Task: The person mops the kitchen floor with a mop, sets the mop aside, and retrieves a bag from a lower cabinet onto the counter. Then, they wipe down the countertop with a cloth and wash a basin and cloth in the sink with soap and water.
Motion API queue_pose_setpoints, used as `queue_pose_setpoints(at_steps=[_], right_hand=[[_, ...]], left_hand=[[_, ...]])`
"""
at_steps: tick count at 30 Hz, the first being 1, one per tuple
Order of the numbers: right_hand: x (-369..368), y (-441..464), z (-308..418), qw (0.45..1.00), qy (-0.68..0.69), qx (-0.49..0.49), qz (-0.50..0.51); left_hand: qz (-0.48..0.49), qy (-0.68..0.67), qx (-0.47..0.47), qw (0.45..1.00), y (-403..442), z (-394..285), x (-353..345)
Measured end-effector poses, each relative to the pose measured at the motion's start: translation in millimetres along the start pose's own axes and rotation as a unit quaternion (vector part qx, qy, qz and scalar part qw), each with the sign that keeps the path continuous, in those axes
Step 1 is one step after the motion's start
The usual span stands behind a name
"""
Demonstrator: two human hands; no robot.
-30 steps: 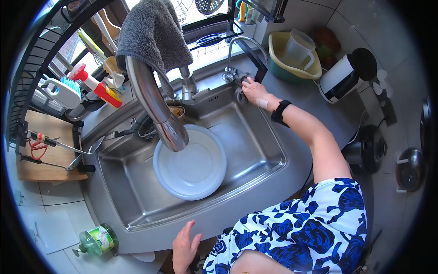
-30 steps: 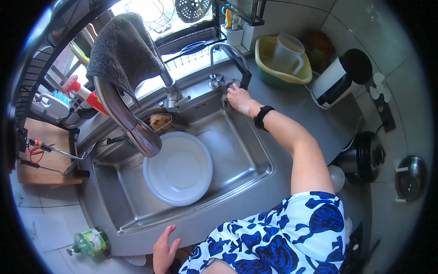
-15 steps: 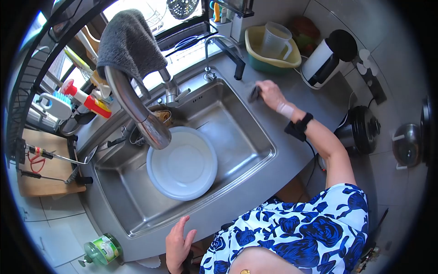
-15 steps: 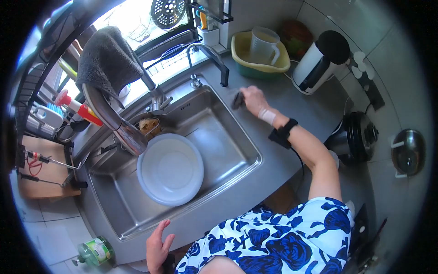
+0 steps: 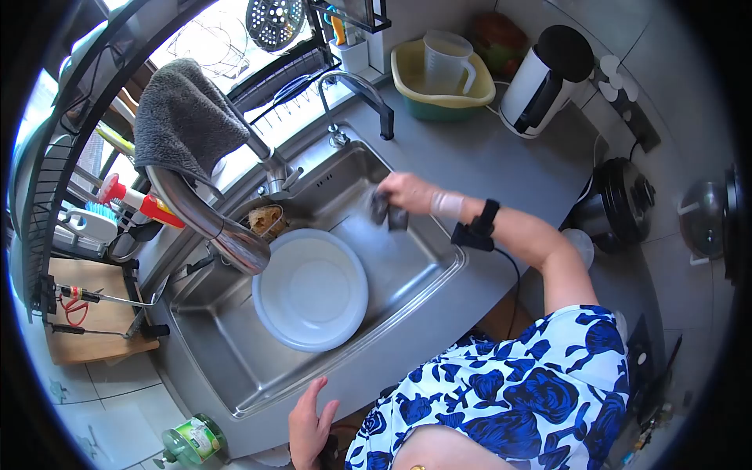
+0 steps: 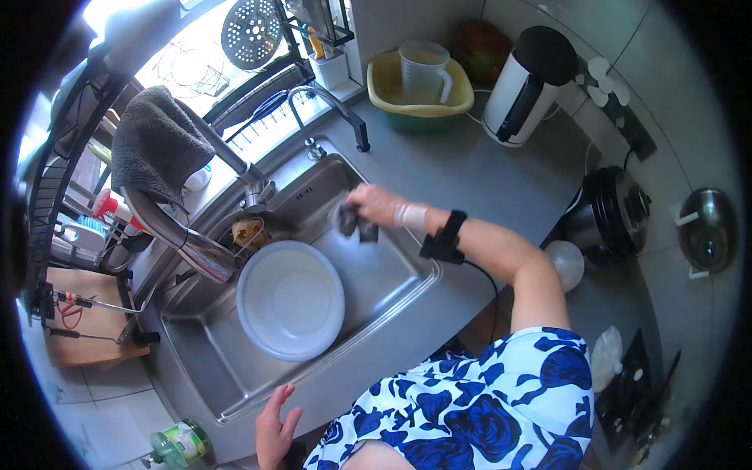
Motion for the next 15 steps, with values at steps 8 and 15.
queue_pose_setpoints(at_steps=[8, 15], right_hand=[[52, 2, -125, 0.857, 0.270, -0.277, -0.340], [34, 57, -175, 0.620, 0.527, -0.352, -0.462]], left_hand=[[-0.004, -0.041, -0.022, 0.999, 12, -7, -5], [0.007, 0.002, 0.010, 1.000, 10, -10, -7]])
Point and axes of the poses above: each hand's wrist, its own y-axis towards the middle knuckle, its own x-axis out of the back of the hand, z = x × y, the point moved 2 cm from there along y, towards the middle knuckle, and after that the axes turned 3 degrees about x, right-handed, at the moved point
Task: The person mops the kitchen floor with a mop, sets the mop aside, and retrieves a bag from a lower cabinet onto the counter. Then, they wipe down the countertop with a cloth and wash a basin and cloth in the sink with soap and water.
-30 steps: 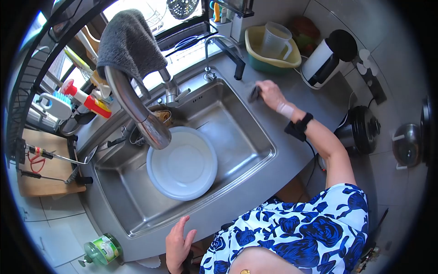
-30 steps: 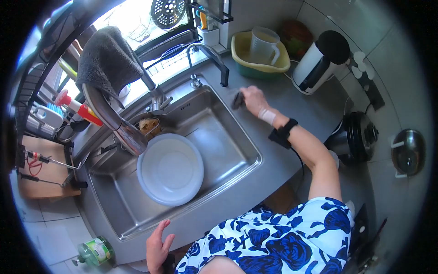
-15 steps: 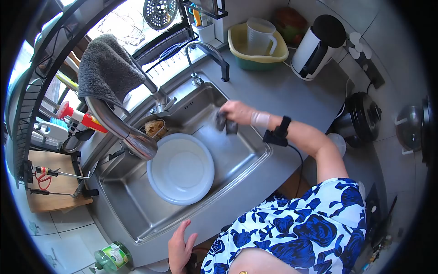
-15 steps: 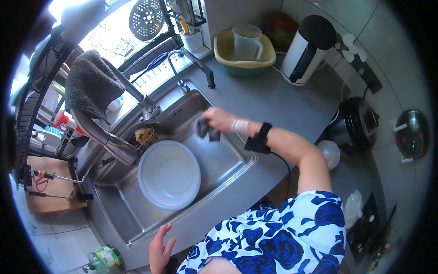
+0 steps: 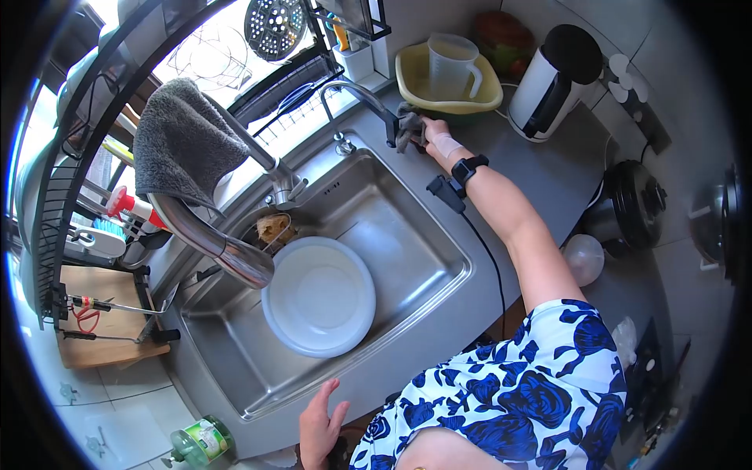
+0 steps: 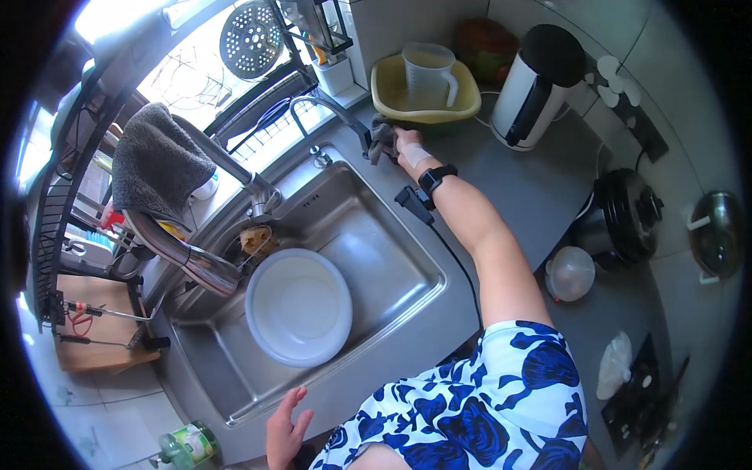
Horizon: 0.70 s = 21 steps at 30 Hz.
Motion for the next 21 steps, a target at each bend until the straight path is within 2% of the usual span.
queue_pose_setpoints(at_steps=[2, 5, 8, 10, 12, 15, 16, 18, 19, 21], right_hand=[[0, 26, -17, 0.998, -0.054, 0.020, -0.013], [-1, 15, -17, 0.999, -0.022, -0.029, -0.023], [0, -3, -2, 0.986, -0.145, -0.082, 0.010], [8, -5, -4, 0.962, -0.221, -0.098, 0.124], [11, -62, 25, 0.927, -0.287, -0.083, 0.228], [38, -97, 53, 0.924, -0.269, -0.075, 0.260], [48, -97, 61, 0.923, -0.289, -0.046, 0.249], [75, -98, 78, 0.918, -0.328, 0.010, 0.223], [93, -86, 85, 0.856, -0.477, 0.105, 0.166], [112, -80, 89, 0.736, -0.596, 0.304, 0.109]], left_hand=[[0.002, 0.010, 0.020, 1.000, -2, 1, 0], [-0.007, 0.002, 0.024, 1.000, -1, 2, 0], [-0.014, -0.010, 0.024, 1.000, 0, 3, 0], [-0.013, -0.013, 0.030, 0.999, 1, 3, -1], [-0.007, -0.012, 0.025, 1.000, 3, 6, -3], [-0.005, -0.013, -0.011, 1.000, 14, 8, -1], [-0.005, -0.013, -0.028, 0.999, 18, 7, -1], [0.018, -0.004, -0.008, 1.000, 17, 4, 0], [0.029, 0.002, 0.001, 1.000, 18, 3, 2], [0.038, 0.007, -0.002, 0.999, 20, 2, 3]])
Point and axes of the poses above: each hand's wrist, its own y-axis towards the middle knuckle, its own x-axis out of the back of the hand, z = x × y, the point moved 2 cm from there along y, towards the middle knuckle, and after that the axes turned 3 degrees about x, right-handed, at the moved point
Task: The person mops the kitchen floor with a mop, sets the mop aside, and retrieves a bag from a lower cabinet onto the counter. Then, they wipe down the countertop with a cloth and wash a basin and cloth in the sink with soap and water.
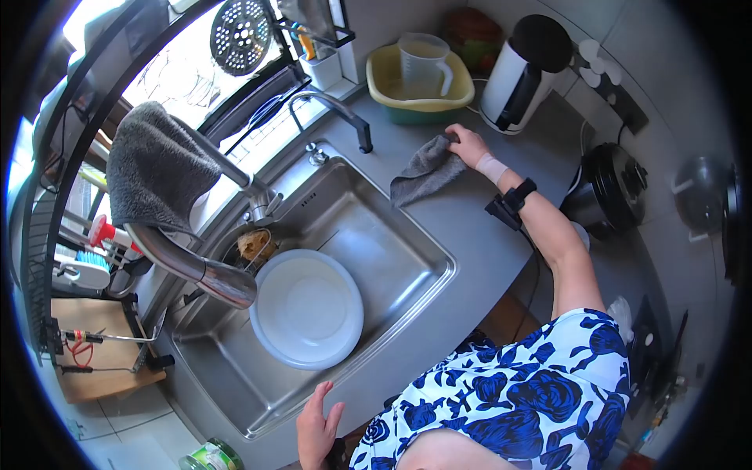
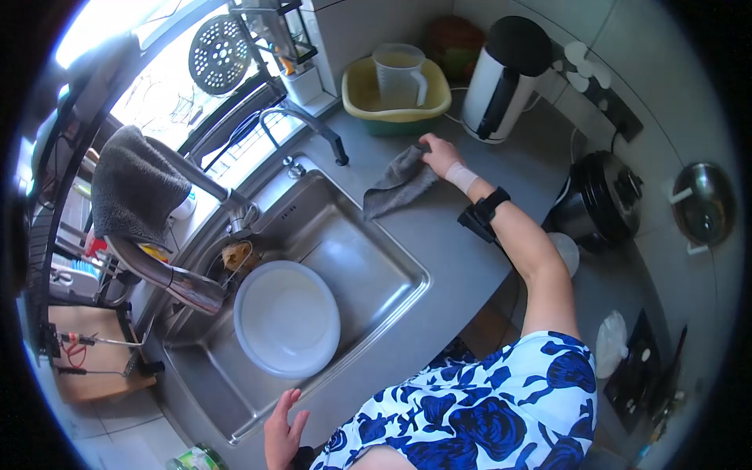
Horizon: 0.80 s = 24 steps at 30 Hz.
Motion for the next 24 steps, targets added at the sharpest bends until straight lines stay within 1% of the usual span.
queue_pose_setpoints(at_steps=[1, 2, 3, 4, 5, 6, 7, 8, 9, 10, 11, 13, 15, 17, 19, 20, 21, 22, 23, 24], right_hand=[[0, -2, -10, 0.991, -0.102, 0.067, -0.054], [-18, 1, -32, 0.963, -0.191, 0.183, 0.042], [-30, -10, -19, 0.916, -0.294, 0.202, 0.181], [-44, -27, -4, 0.944, -0.280, 0.150, 0.092], [-58, -45, 10, 0.963, -0.251, 0.099, 0.000], [-65, -49, 30, 0.882, -0.392, 0.208, 0.155], [-85, -54, 34, 0.971, -0.179, 0.141, 0.074], [-86, -72, 59, 0.973, -0.131, 0.175, 0.071], [-86, -83, 79, 0.961, -0.078, 0.228, 0.137], [-96, -94, 90, 0.941, 0.025, 0.265, 0.208], [-88, -109, 108, 0.931, 0.111, 0.240, 0.251], [-68, -122, 128, 0.941, 0.141, 0.184, 0.245], [-40, -119, 117, 0.952, 0.196, 0.163, 0.172], [3, -117, 99, 0.942, 0.289, 0.070, 0.155], [41, -117, 65, 0.945, 0.318, 0.016, 0.074], [59, -116, 44, 0.969, 0.244, 0.028, 0.015], [74, -115, 22, 0.975, 0.219, 0.025, -0.031], [85, -113, -1, 0.980, 0.183, -0.030, -0.072], [90, -109, -42, 0.990, 0.093, -0.057, -0.094], [90, -106, -78, 0.980, -0.017, -0.128, -0.152]], left_hand=[[0.005, 0.003, -0.001, 1.000, 1, -1, 0], [0.008, -0.008, -0.006, 1.000, 2, -2, -1], [0.011, -0.018, -0.010, 1.000, 2, -3, -2], [0.014, -0.028, -0.014, 0.999, 2, -4, -3], [0.014, -0.008, -0.033, 0.999, 3, -4, -4], [0.014, 0.011, -0.052, 0.998, 4, -4, -5], [0.013, 0.029, -0.071, 0.997, 5, -4, -6], [0.015, 0.030, -0.076, 0.997, 5, -6, -6], [0.017, 0.032, -0.081, 0.996, 5, -10, -4], [0.019, 0.033, -0.086, 0.996, 4, -12, -2], [0.018, 0.037, -0.090, 0.995, 3, -13, -1], [0.018, 0.041, -0.096, 0.994, 1, -15, 0], [0.014, 0.037, -0.078, 0.996, -2, -23, 1], [0.002, 0.024, -0.077, 0.997, -6, -17, 2], [-0.016, 0.006, -0.098, 0.995, -3, 0, -2], [-0.008, -0.056, -0.053, 0.997, -6, -8, -2], [0.002, -0.115, -0.007, 0.993, -13, -23, 0], [0.011, -0.172, 0.039, 0.984, -16, -32, 0], [0.017, -0.145, 0.021, 0.989, -14, -33, -1], [0.022, -0.118, 0.004, 0.993, -14, -33, -2]])
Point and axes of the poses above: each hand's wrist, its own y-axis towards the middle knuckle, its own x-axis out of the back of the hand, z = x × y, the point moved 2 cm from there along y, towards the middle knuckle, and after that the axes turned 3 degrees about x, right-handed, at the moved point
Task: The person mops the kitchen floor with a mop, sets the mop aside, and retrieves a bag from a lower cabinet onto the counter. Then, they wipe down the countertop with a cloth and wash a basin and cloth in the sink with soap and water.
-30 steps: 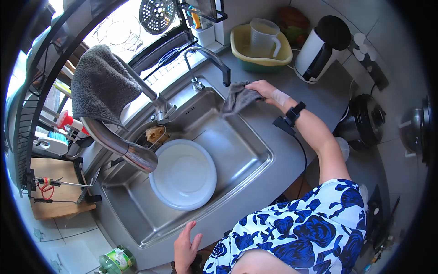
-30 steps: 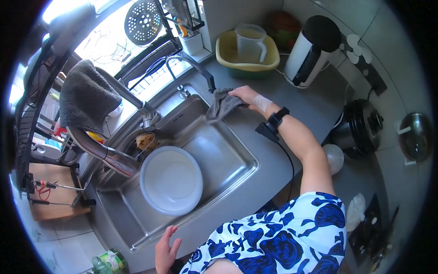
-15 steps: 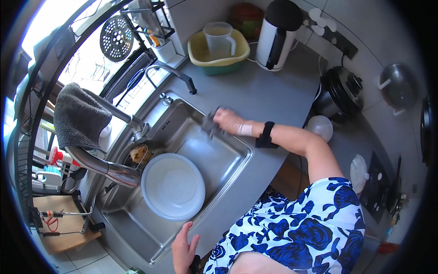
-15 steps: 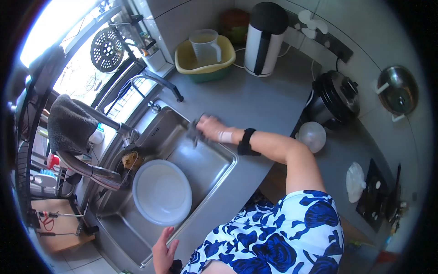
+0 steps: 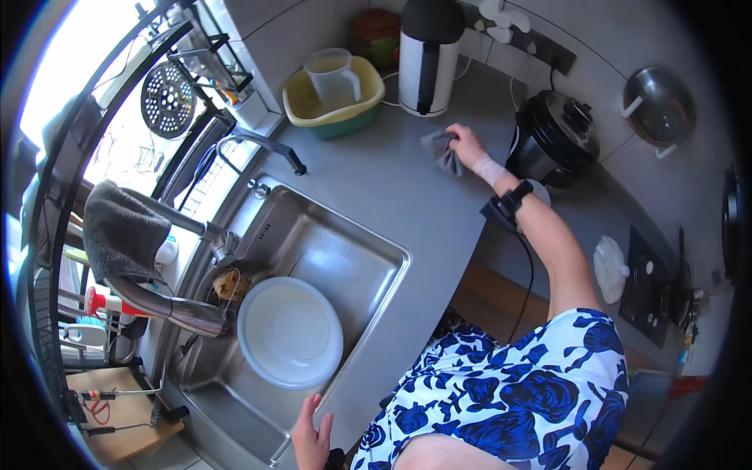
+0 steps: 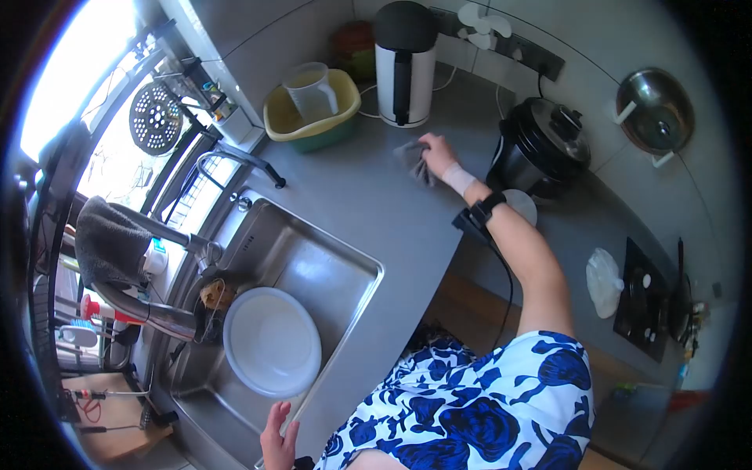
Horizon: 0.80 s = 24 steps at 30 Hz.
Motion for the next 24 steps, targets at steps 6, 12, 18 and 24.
queue_pose_setpoints(at_steps=[6, 12, 18, 24], right_hand=[[-21, 2, -70, 0.970, -0.177, -0.162, 0.043], [-26, -52, -25, 0.975, -0.143, -0.020, 0.169], [-61, -150, 60, 0.961, -0.041, 0.168, 0.218], [-59, -217, 149, 0.902, 0.198, 0.217, 0.314]], left_hand=[[0.025, 0.126, -0.040, 0.991, 5, 0, -4], [-0.026, 0.138, -0.117, 0.983, 5, 47, -6], [-0.027, 0.124, -0.132, 0.983, 3, 60, -5], [-0.035, 0.123, -0.147, 0.981, -7, 66, 2]])
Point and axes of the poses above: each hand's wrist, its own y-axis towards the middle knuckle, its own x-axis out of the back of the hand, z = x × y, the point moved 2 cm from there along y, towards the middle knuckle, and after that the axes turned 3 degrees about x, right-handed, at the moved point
